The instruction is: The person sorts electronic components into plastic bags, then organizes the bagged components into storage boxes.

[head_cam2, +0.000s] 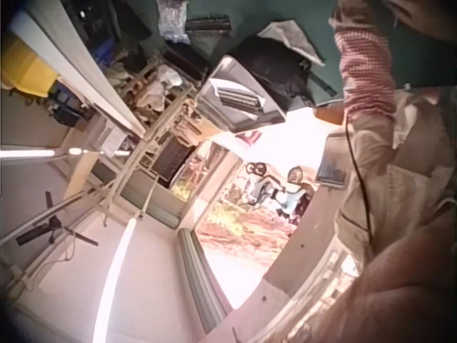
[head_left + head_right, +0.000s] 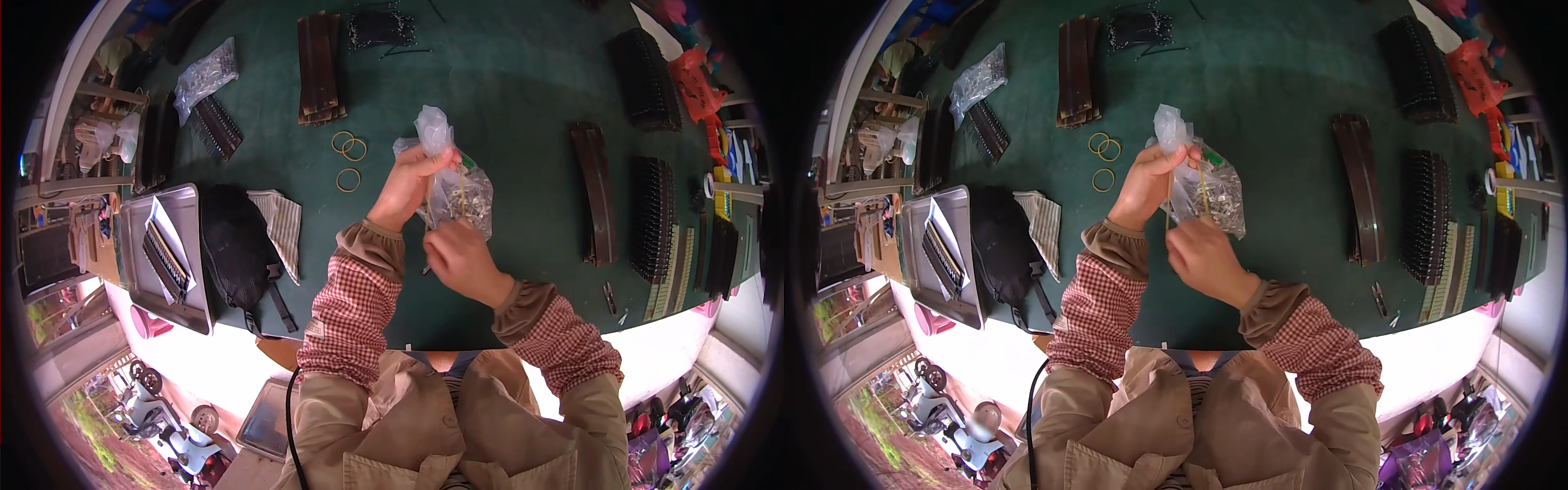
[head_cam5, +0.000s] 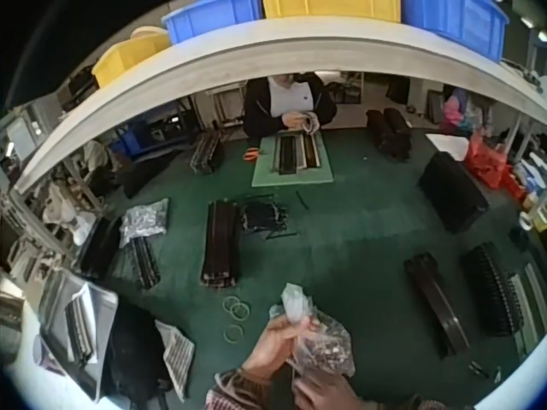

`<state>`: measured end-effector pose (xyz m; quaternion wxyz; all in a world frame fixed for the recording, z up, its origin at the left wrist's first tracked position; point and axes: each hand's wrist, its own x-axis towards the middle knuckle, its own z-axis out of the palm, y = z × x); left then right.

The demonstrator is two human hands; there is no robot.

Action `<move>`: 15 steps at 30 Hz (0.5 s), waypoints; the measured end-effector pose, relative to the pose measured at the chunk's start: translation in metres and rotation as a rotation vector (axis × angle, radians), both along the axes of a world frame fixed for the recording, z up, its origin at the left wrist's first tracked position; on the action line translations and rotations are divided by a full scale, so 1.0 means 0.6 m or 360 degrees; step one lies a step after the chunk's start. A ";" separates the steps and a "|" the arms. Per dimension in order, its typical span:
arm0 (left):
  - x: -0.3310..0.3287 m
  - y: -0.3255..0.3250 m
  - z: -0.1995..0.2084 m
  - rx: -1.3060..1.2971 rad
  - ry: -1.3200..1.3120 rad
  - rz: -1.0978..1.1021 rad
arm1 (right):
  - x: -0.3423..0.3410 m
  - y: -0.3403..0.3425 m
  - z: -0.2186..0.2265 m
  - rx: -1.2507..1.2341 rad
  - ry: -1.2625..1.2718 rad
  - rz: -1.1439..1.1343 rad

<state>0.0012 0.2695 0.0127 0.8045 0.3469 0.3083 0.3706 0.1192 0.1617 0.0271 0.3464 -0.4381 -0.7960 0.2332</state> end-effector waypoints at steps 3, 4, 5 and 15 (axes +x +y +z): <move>-0.004 -0.002 -0.005 -0.0022 -0.0034 0.0030 | 0.078 0.010 0.034 -0.1149 0.1374 -0.0321; -0.005 -0.003 -0.003 -0.0032 -0.0048 0.0029 | 0.109 0.020 0.032 -0.1334 0.2001 -0.0258; -0.004 -0.002 -0.004 -0.0045 -0.0070 0.0026 | 0.113 0.020 0.030 -0.1327 0.1993 -0.0266; -0.002 -0.037 -0.011 0.0271 0.0127 0.0204 | 0.139 0.105 -0.012 -0.2037 0.3197 -0.0666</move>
